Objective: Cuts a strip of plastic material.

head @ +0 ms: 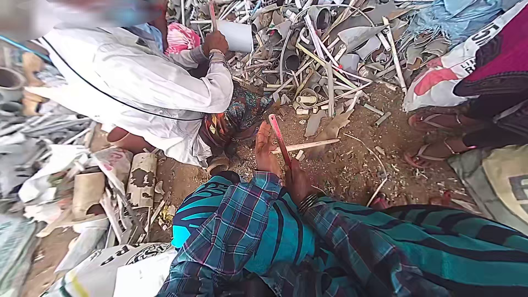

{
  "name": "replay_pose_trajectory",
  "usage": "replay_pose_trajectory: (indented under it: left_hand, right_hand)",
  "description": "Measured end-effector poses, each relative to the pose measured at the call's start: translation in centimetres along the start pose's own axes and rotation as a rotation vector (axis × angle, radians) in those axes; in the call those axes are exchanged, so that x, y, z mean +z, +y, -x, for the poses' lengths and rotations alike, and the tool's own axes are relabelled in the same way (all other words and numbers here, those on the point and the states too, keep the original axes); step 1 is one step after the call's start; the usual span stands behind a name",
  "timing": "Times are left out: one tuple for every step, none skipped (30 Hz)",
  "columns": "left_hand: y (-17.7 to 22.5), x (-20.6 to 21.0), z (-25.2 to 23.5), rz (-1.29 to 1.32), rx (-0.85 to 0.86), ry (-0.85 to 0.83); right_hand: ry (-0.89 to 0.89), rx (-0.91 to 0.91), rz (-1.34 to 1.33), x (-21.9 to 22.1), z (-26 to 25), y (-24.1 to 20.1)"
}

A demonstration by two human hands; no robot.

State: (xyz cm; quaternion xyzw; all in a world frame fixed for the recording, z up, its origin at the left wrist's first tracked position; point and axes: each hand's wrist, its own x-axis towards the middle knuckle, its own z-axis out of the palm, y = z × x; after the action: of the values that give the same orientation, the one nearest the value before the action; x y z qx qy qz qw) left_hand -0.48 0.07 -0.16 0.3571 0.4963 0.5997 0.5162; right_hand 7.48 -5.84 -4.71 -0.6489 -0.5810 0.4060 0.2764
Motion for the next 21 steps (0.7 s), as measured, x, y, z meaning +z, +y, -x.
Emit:
replay_pose_trajectory:
  left_hand:
    - [0.0,0.0,0.2,0.009,-0.017,0.005]
    - [0.2,0.2,0.2,0.015,-0.033,0.015]
    - [0.3,0.4,0.0,0.021,-0.041,0.006]
    - [0.3,0.4,0.0,0.028,-0.041,-0.018]
    - [0.1,0.4,0.0,0.021,-0.023,-0.065]
    - [0.0,0.3,0.0,0.006,0.005,-0.125]
    - [-0.1,0.3,0.0,-0.013,0.036,-0.193]
    - [-0.1,0.4,-0.1,-0.027,0.058,-0.255]
    - [0.0,0.4,-0.2,-0.049,0.076,-0.293]
    - [0.1,0.3,-0.4,-0.072,0.095,-0.316]
    - [0.1,0.3,-0.5,-0.084,0.11,-0.326]
    - [-0.1,0.2,-0.5,-0.072,0.121,-0.324]
    - [-0.4,0.1,-0.5,-0.049,0.132,-0.313]
    - [-0.5,0.2,-0.4,-0.03,0.137,-0.283]
    - [-0.5,0.4,-0.5,-0.02,0.122,-0.228]
    - [-0.3,0.4,-0.5,-0.013,0.093,-0.188]
    - [-0.1,0.4,-0.5,-0.026,0.073,-0.171]
    - [-0.1,0.3,-0.6,-0.05,0.078,-0.175]
    - [-0.3,0.3,-0.5,-0.079,0.102,-0.182]
    - [-0.5,0.3,-0.5,-0.106,0.13,-0.197]
    - [-0.6,0.3,-0.6,-0.12,0.155,-0.205]
  right_hand:
    - [0.028,0.011,-0.002,0.3,-0.1,0.8]
    - [0.037,0.088,-0.015,0.3,-0.9,2.2]
    - [0.033,0.196,-0.048,0.0,-2.2,4.1]
    - [0.02,0.307,-0.085,-0.5,-3.6,6.3]
    - [0.007,0.403,-0.11,-1.1,-4.6,7.9]
    - [0.001,0.463,-0.13,-1.6,-5.2,8.7]
    - [0.009,0.492,-0.156,-1.8,-5.3,8.5]
    - [0.028,0.476,-0.189,-1.8,-4.9,7.4]
    - [0.04,0.404,-0.212,-1.5,-4.2,6.0]
    - [0.037,0.29,-0.2,-1.6,-3.3,4.2]
    - [0.039,0.167,-0.166,-1.6,-2.2,2.5]
    - [0.059,0.041,-0.158,-1.3,-1.4,1.4]
    - [0.073,-0.036,-0.153,-0.9,-0.8,1.0]
    - [0.08,-0.046,-0.152,-0.5,-0.7,1.3]
    - [0.086,0.0,-0.151,-0.3,-1.2,2.4]
    - [0.067,0.096,-0.151,-0.3,-2.0,3.9]
    - [0.034,0.212,-0.153,-0.7,-3.1,5.7]
    - [0.006,0.316,-0.154,-1.3,-4.1,7.1]
    - [-0.011,0.388,-0.158,-2.0,-4.8,7.9]
    - [-0.013,0.421,-0.164,-2.5,-5.0,7.8]
    - [-0.002,0.412,-0.172,-2.6,-4.8,6.9]
